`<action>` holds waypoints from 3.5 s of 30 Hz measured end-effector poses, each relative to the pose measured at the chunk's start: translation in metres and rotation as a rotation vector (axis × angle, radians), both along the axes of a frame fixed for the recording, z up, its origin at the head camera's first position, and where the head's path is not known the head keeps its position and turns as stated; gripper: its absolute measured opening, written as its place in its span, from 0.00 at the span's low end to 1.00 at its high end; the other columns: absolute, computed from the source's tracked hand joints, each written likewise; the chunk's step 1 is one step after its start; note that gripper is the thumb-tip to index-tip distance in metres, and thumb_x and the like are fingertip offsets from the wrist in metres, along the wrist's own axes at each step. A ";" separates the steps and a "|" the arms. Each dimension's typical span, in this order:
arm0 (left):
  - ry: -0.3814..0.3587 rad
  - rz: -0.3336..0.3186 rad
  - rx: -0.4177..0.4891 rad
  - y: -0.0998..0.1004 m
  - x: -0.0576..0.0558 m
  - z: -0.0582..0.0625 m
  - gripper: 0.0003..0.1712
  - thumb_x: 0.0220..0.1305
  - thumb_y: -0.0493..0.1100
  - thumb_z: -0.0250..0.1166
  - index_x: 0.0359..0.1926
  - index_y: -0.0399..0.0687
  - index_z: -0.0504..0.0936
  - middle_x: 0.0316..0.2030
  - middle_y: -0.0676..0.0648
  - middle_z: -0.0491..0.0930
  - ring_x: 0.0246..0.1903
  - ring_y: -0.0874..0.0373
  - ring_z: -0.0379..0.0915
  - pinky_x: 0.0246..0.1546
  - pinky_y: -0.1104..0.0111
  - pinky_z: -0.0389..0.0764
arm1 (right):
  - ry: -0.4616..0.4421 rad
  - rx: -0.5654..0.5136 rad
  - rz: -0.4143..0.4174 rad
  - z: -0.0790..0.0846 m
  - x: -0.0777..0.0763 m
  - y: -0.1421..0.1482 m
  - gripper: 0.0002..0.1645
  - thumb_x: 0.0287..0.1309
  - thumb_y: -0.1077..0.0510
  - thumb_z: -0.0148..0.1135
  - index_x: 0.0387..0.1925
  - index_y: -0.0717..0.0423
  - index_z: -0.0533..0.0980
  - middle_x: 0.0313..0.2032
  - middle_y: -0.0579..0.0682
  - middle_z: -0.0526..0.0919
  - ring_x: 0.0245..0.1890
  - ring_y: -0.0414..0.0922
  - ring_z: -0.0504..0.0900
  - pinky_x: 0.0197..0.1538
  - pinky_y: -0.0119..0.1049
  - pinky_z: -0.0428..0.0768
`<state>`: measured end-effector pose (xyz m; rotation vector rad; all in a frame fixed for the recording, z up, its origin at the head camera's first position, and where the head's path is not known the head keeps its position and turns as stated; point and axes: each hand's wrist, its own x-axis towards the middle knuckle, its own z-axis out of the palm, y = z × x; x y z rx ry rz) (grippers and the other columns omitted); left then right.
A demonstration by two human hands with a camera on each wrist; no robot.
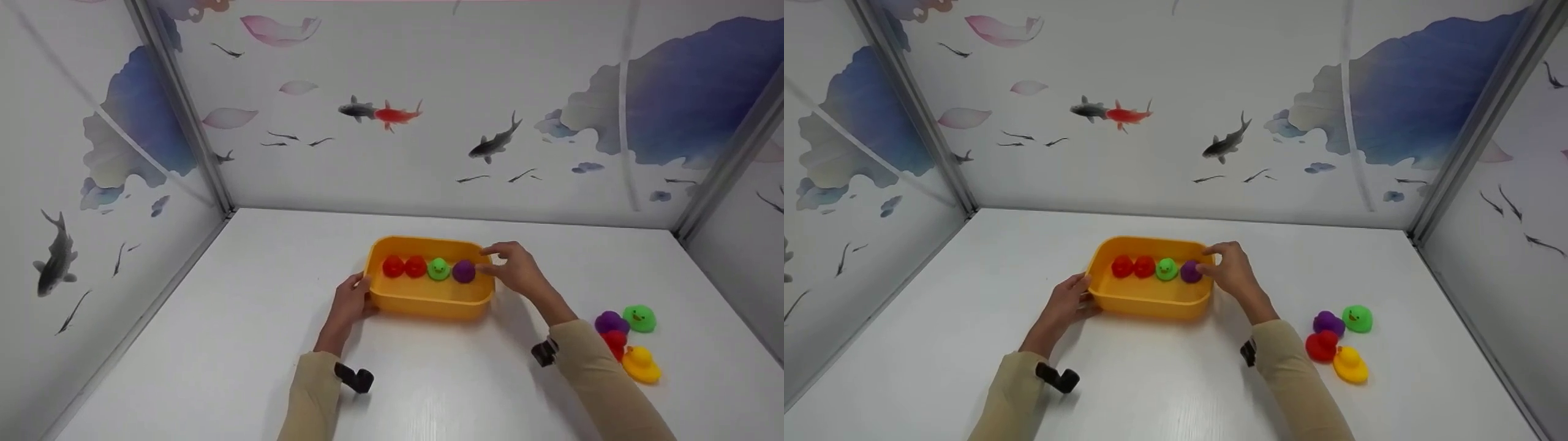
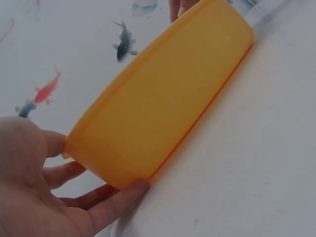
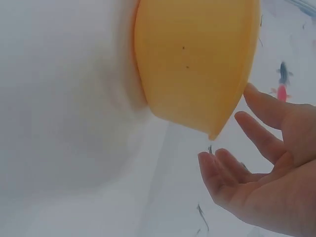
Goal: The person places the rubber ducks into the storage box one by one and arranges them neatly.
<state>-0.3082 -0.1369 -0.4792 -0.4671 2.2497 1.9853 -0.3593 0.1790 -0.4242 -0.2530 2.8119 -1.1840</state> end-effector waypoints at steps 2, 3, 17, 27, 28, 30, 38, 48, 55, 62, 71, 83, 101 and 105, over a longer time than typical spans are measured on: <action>-0.005 -0.001 0.004 -0.001 0.000 -0.001 0.30 0.78 0.53 0.50 0.74 0.48 0.64 0.60 0.42 0.78 0.44 0.55 0.78 0.53 0.65 0.85 | 0.050 0.012 0.030 -0.002 0.006 0.007 0.26 0.63 0.53 0.68 0.59 0.62 0.78 0.67 0.66 0.69 0.69 0.66 0.66 0.69 0.59 0.72; -0.004 -0.002 0.004 -0.001 -0.001 -0.002 0.30 0.78 0.53 0.50 0.74 0.48 0.64 0.60 0.42 0.78 0.44 0.55 0.78 0.52 0.65 0.85 | 0.069 0.014 0.044 -0.003 0.009 0.010 0.26 0.63 0.52 0.68 0.59 0.62 0.78 0.67 0.65 0.68 0.69 0.66 0.65 0.69 0.59 0.71; 0.021 -0.009 0.013 -0.001 0.001 0.000 0.30 0.79 0.53 0.49 0.74 0.47 0.64 0.61 0.40 0.78 0.44 0.55 0.79 0.51 0.65 0.86 | 0.251 0.080 0.091 0.013 0.050 0.061 0.32 0.62 0.52 0.68 0.66 0.53 0.72 0.68 0.60 0.70 0.68 0.62 0.68 0.65 0.62 0.74; 0.025 -0.009 0.015 -0.002 0.001 0.000 0.29 0.79 0.53 0.49 0.74 0.47 0.64 0.59 0.40 0.79 0.43 0.56 0.79 0.50 0.65 0.86 | 0.329 0.104 -0.001 0.029 0.065 0.108 0.37 0.65 0.46 0.64 0.71 0.54 0.67 0.70 0.64 0.67 0.68 0.65 0.67 0.63 0.64 0.74; 0.026 -0.009 0.018 -0.002 0.001 -0.001 0.29 0.79 0.53 0.49 0.74 0.47 0.64 0.59 0.40 0.79 0.43 0.56 0.79 0.50 0.65 0.86 | 0.332 0.107 -0.014 0.030 0.066 0.112 0.38 0.65 0.44 0.64 0.71 0.54 0.66 0.70 0.65 0.66 0.68 0.65 0.66 0.63 0.64 0.73; 0.024 -0.009 0.024 -0.002 0.001 -0.001 0.29 0.79 0.53 0.49 0.74 0.48 0.65 0.59 0.40 0.79 0.43 0.56 0.79 0.50 0.65 0.86 | 0.327 0.114 -0.040 0.029 0.066 0.122 0.39 0.65 0.41 0.62 0.72 0.53 0.66 0.70 0.65 0.65 0.68 0.66 0.67 0.63 0.62 0.73; 0.027 -0.006 0.028 -0.002 0.000 -0.002 0.29 0.79 0.53 0.50 0.74 0.48 0.65 0.58 0.40 0.80 0.40 0.57 0.80 0.48 0.65 0.87 | 0.258 0.102 -0.073 0.023 0.067 0.166 0.42 0.65 0.37 0.61 0.73 0.53 0.64 0.72 0.67 0.61 0.68 0.68 0.64 0.48 0.07 0.67; 0.035 -0.011 0.030 -0.002 -0.001 -0.003 0.29 0.79 0.52 0.49 0.74 0.47 0.64 0.60 0.40 0.79 0.41 0.57 0.81 0.50 0.65 0.86 | 0.142 0.084 -0.161 0.000 0.066 0.216 0.44 0.68 0.36 0.56 0.73 0.57 0.61 0.72 0.73 0.58 0.66 0.72 0.61 0.59 0.41 0.81; 0.031 -0.003 0.024 -0.002 -0.001 -0.001 0.29 0.78 0.53 0.50 0.74 0.47 0.65 0.57 0.40 0.80 0.39 0.58 0.80 0.48 0.67 0.86 | 0.022 0.025 -0.200 -0.014 0.062 0.235 0.48 0.68 0.33 0.53 0.75 0.58 0.55 0.74 0.74 0.51 0.69 0.76 0.56 0.62 0.76 0.63; 0.033 -0.007 0.012 -0.002 0.001 0.000 0.29 0.79 0.53 0.49 0.74 0.46 0.64 0.58 0.40 0.79 0.41 0.57 0.79 0.49 0.66 0.86 | -0.187 0.002 -0.195 -0.024 0.062 0.251 0.56 0.65 0.27 0.52 0.77 0.60 0.49 0.75 0.76 0.42 0.71 0.76 0.52 0.66 0.76 0.59; 0.042 -0.009 0.029 -0.003 0.000 -0.002 0.28 0.79 0.51 0.49 0.73 0.46 0.65 0.57 0.39 0.80 0.39 0.58 0.82 0.47 0.64 0.87 | -0.217 -0.036 -0.156 -0.036 0.063 0.257 0.54 0.67 0.32 0.54 0.76 0.65 0.50 0.74 0.76 0.45 0.69 0.72 0.57 0.69 0.64 0.67; 0.020 -0.002 0.012 -0.002 0.000 -0.002 0.29 0.79 0.52 0.49 0.74 0.47 0.64 0.59 0.40 0.79 0.41 0.56 0.79 0.49 0.67 0.86 | -0.299 -0.002 -0.158 -0.042 0.060 0.261 0.56 0.62 0.32 0.61 0.72 0.68 0.55 0.71 0.76 0.53 0.64 0.68 0.67 0.67 0.60 0.73; 0.018 0.009 -0.008 -0.001 0.000 -0.001 0.28 0.79 0.53 0.49 0.73 0.48 0.66 0.59 0.41 0.80 0.41 0.57 0.80 0.49 0.67 0.86 | -0.336 -0.008 -0.231 -0.046 0.058 0.261 0.61 0.56 0.28 0.64 0.72 0.68 0.55 0.71 0.76 0.55 0.64 0.70 0.64 0.67 0.63 0.69; 0.012 0.008 -0.010 0.000 -0.001 -0.001 0.29 0.79 0.53 0.49 0.74 0.48 0.65 0.59 0.42 0.80 0.41 0.57 0.80 0.50 0.67 0.86 | -0.321 0.002 -0.233 -0.043 0.058 0.258 0.59 0.58 0.29 0.63 0.72 0.67 0.55 0.70 0.75 0.57 0.61 0.67 0.68 0.65 0.60 0.73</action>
